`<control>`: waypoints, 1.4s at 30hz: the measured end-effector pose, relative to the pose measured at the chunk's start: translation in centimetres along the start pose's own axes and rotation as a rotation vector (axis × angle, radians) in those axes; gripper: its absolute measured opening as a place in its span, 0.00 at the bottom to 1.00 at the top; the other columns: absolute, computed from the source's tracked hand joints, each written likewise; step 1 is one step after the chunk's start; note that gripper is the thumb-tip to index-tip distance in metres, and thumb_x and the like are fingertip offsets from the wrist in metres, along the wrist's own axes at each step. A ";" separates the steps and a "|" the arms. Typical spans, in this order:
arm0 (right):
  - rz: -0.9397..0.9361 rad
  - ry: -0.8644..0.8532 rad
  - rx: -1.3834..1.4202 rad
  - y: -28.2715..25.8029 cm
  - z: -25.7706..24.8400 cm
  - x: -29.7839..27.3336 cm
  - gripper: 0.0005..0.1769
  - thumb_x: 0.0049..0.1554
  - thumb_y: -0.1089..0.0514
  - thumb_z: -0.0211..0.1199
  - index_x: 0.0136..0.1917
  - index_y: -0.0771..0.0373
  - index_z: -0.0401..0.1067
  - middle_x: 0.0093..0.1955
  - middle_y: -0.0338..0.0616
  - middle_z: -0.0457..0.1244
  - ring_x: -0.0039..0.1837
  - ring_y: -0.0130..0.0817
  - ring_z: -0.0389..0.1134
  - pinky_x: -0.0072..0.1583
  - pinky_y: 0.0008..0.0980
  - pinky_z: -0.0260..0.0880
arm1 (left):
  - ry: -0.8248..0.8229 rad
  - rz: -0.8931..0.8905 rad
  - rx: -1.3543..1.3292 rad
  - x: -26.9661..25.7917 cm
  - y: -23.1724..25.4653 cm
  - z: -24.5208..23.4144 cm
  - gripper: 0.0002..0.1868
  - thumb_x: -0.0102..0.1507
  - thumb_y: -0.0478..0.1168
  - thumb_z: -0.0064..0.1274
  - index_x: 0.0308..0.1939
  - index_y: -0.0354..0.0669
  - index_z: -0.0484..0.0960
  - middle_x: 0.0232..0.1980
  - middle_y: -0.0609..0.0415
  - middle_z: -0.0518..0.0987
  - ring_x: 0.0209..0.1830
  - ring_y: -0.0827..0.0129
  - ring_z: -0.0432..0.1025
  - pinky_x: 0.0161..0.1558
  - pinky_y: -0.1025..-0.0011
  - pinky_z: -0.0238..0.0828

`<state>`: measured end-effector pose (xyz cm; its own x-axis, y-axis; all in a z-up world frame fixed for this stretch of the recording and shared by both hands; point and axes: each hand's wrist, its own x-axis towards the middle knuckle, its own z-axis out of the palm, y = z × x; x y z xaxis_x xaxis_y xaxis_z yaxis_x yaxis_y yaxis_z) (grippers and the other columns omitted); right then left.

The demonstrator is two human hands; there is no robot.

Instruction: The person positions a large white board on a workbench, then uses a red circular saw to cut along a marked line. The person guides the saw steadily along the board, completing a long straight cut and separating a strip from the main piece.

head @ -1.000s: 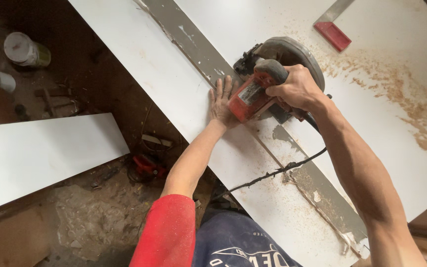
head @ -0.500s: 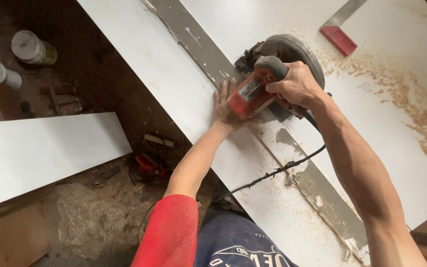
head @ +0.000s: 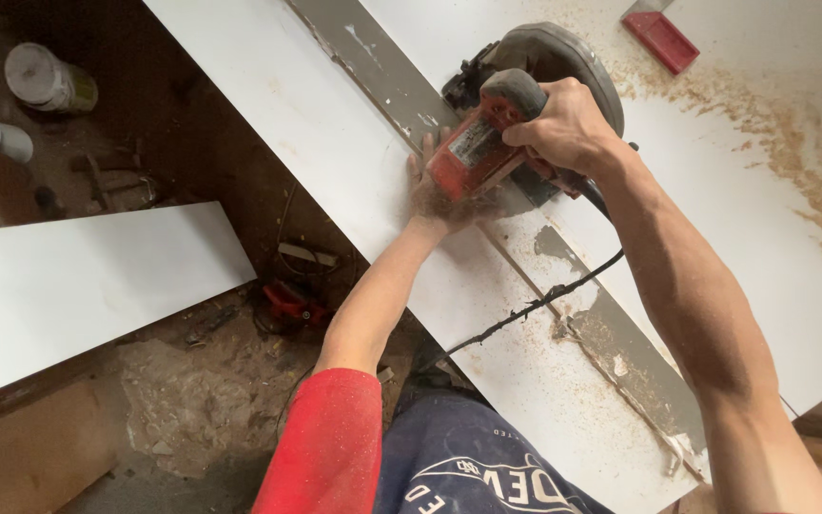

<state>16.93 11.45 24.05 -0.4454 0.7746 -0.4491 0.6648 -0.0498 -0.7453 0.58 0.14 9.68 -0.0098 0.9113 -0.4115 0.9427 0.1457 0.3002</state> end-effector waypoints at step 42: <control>0.063 0.037 -0.023 -3.1 1.2 2.0 0.18 0.50 0.60 0.70 0.55 0.63 0.79 0.38 0.48 0.69 0.39 0.36 0.70 0.47 0.38 0.74 | 0.291 0.108 -0.251 -1.8 -0.3 0.2 0.71 0.41 0.72 0.69 0.79 0.56 0.47 0.80 0.49 0.51 0.82 0.51 0.44 0.80 0.49 0.38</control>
<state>13.19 12.40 24.85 -0.3797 0.7932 -0.4761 0.7046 -0.0856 -0.7045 0.37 -1.64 10.20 -0.0434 0.9924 -0.1156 0.8329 0.0998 0.5444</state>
